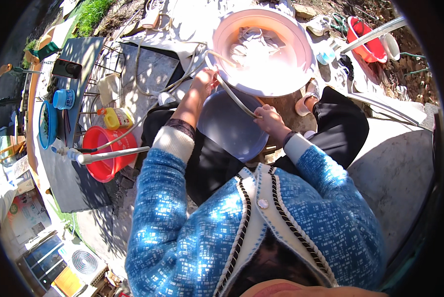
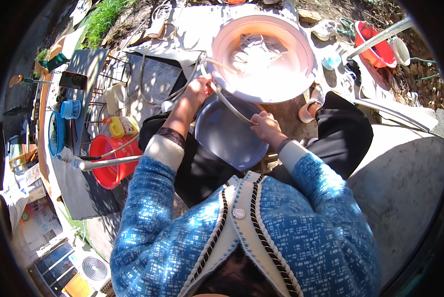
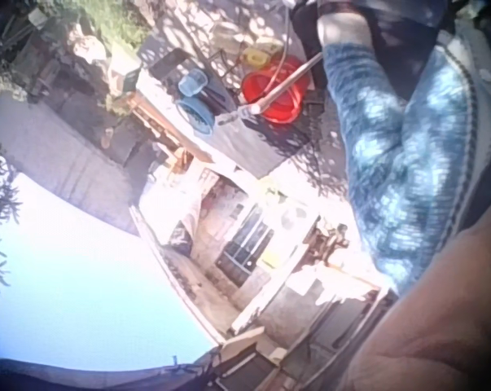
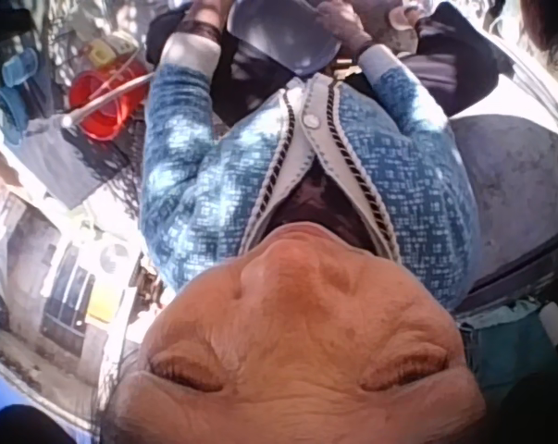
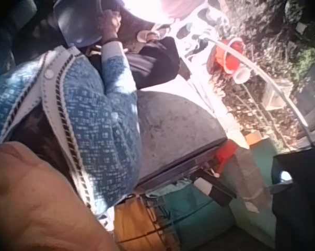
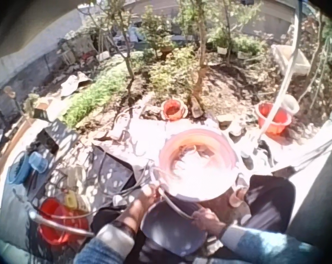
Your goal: The person hangs a black garment on a clothesline, then sits on the ground and hand-washes a light-colored cloth in a pink bucket filled with water. They repeatedly submerge, wring, and agitate the cloth by hand.
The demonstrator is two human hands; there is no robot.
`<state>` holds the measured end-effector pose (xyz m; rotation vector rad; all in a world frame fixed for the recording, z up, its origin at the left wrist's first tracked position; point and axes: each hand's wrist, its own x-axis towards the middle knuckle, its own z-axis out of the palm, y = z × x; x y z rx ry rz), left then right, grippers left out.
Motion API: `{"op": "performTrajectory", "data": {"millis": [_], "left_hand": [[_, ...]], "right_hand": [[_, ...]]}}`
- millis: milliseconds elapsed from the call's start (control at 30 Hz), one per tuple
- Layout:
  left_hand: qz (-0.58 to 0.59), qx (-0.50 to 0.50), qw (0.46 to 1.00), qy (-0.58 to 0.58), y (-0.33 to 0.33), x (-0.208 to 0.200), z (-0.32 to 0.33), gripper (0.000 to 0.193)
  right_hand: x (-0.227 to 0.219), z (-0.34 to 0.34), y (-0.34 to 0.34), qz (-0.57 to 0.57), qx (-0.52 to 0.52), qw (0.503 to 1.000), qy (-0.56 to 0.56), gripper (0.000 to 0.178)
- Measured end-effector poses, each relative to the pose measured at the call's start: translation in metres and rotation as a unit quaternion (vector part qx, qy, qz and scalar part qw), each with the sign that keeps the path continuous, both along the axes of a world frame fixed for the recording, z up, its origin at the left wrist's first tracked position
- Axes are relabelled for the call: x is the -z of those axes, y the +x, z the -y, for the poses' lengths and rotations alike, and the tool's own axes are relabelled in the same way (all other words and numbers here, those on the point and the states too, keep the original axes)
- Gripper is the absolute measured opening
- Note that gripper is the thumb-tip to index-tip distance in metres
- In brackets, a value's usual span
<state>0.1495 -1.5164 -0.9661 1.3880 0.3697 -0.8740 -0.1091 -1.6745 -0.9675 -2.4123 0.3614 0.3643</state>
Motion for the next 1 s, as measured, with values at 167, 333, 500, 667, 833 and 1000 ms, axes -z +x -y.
{"op": "performTrajectory", "data": {"millis": [167,333,500,667,833,1000], "left_hand": [[0.004,0.003,0.998,-0.062,-0.003,-0.006,-0.032,0.009],[0.008,-0.036,0.999,-0.035,-0.007,0.015,-0.043,0.026],[0.011,-0.027,0.998,0.063,-0.003,0.066,-0.03,0.043],[-0.012,-0.213,0.97,0.113,-0.017,0.128,-0.021,0.066],[-0.036,-0.195,0.98,0.025,-0.013,0.176,-0.041,0.043],[-0.051,-0.135,0.982,-0.12,0.004,0.188,-0.027,0.078]], "right_hand": [[0.025,0.009,0.007,-0.038,0.105,0.992,-0.062,0.03],[0.048,0.027,0.01,-0.061,0.164,0.984,-0.012,0.04],[0.059,0.04,0.007,-0.091,0.155,0.983,0.026,0.046],[0.059,0.041,0.013,-0.102,0.183,0.978,0.006,0.055],[0.073,0.039,0.022,-0.089,0.195,0.977,0.01,0.055],[0.118,0.055,0.018,-0.081,0.301,0.95,0.031,0.051]]}}
